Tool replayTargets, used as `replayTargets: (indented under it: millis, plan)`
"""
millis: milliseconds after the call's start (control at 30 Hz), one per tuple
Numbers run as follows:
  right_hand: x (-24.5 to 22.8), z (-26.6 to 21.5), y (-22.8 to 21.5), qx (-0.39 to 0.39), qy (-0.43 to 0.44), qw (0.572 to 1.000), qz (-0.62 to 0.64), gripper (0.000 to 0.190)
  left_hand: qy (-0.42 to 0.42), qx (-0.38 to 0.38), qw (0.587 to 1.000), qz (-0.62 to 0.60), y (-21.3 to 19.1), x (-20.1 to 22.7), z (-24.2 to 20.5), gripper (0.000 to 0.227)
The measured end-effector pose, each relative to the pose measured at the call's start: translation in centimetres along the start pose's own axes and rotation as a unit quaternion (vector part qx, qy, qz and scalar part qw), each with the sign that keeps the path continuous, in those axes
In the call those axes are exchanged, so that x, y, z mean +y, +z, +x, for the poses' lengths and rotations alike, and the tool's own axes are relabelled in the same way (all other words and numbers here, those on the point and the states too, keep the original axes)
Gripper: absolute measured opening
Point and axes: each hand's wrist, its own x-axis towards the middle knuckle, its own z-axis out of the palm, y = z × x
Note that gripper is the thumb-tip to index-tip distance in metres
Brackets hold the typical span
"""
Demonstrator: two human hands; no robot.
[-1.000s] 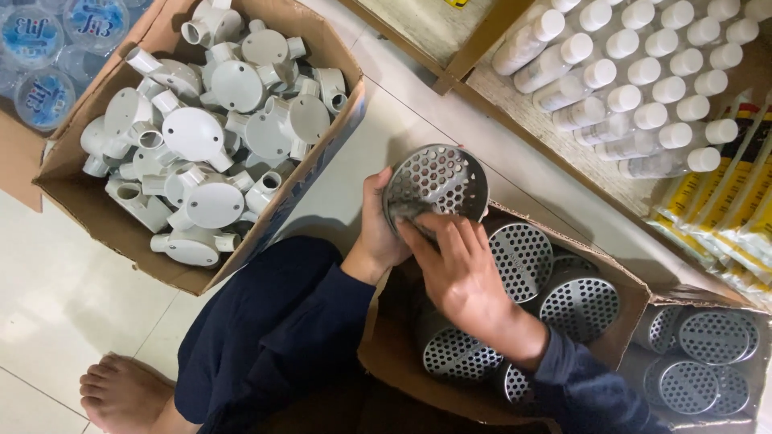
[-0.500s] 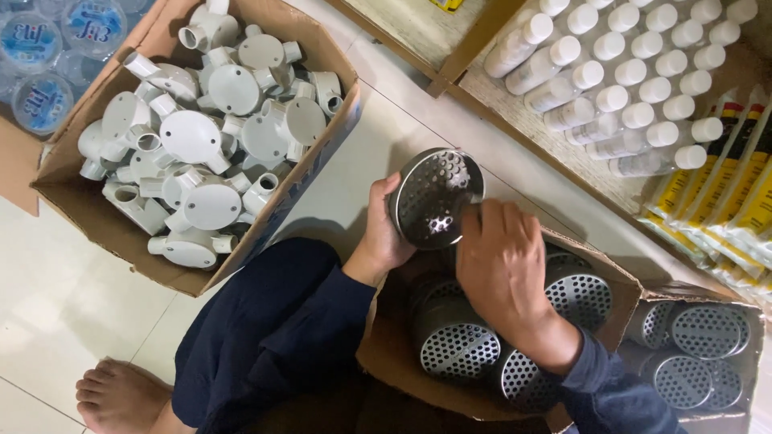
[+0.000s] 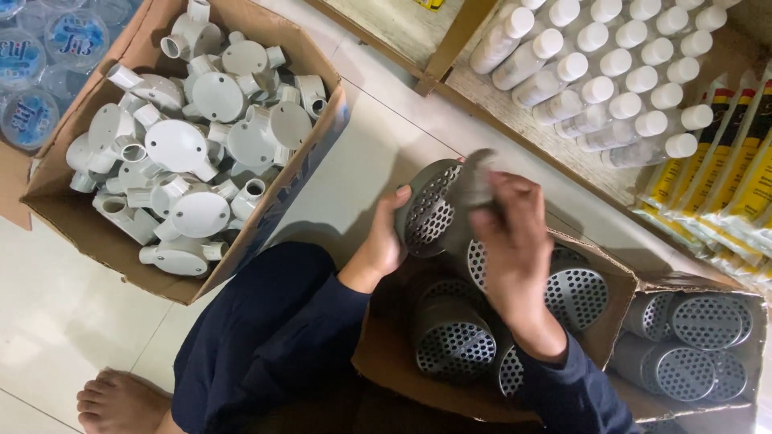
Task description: The person sits on the floor and wipes several small, round, perforated metal parts using a cloth. They pick up each part from a cardboard box, wipe it, and place it back into the box.
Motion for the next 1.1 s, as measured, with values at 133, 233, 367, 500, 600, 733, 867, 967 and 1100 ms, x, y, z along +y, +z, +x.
replayTargets:
  millis: [133,233,367,500,600,733,867,967,1100]
  plan:
    - [-0.2,1.6,1.9,-0.041,-0.206,0.945,-0.249,0.044,0.100,-0.122,0.978,0.137,-0.7,-0.7,0.3,0.061]
    - [2.7,2.4,1.2,-0.026,-0.272,0.883,-0.382,0.037,0.133,-0.169,0.966,0.146,1.1,0.1,-0.7,0.059]
    - [4.3,2.7,0.3,-0.007,-0.193,0.904,-0.382,0.031,0.233,-0.236,0.910,0.247,3.0,1.5,-2.2,0.071]
    - [6.6,2.1,-0.7,0.023,-0.197,0.889,-0.414,0.026,0.264,-0.226,0.886,0.308,4.4,2.3,-4.0,0.066]
    - [7.1,0.8,-1.0,0.017,-0.269,0.852,-0.450,0.030,0.263,-0.109,0.843,0.457,5.4,3.1,-5.2,0.053]
    - [4.5,0.7,-0.5,0.054,-0.261,0.835,-0.481,0.028,0.372,-0.051,0.791,0.484,6.3,2.1,-5.5,0.033]
    - [3.8,1.0,-0.6,0.060,-0.164,0.891,-0.419,0.023,0.459,-0.025,0.771,0.440,6.3,1.8,-6.2,0.030]
    - [2.8,0.2,0.2,0.027,-0.011,0.963,-0.268,0.018,0.514,-0.012,0.752,0.414,5.4,1.3,-6.2,0.034]
    - [0.2,-0.9,2.4,-0.037,0.274,0.961,0.029,0.025,0.564,-0.016,0.735,0.375,3.9,0.0,-6.0,0.044]
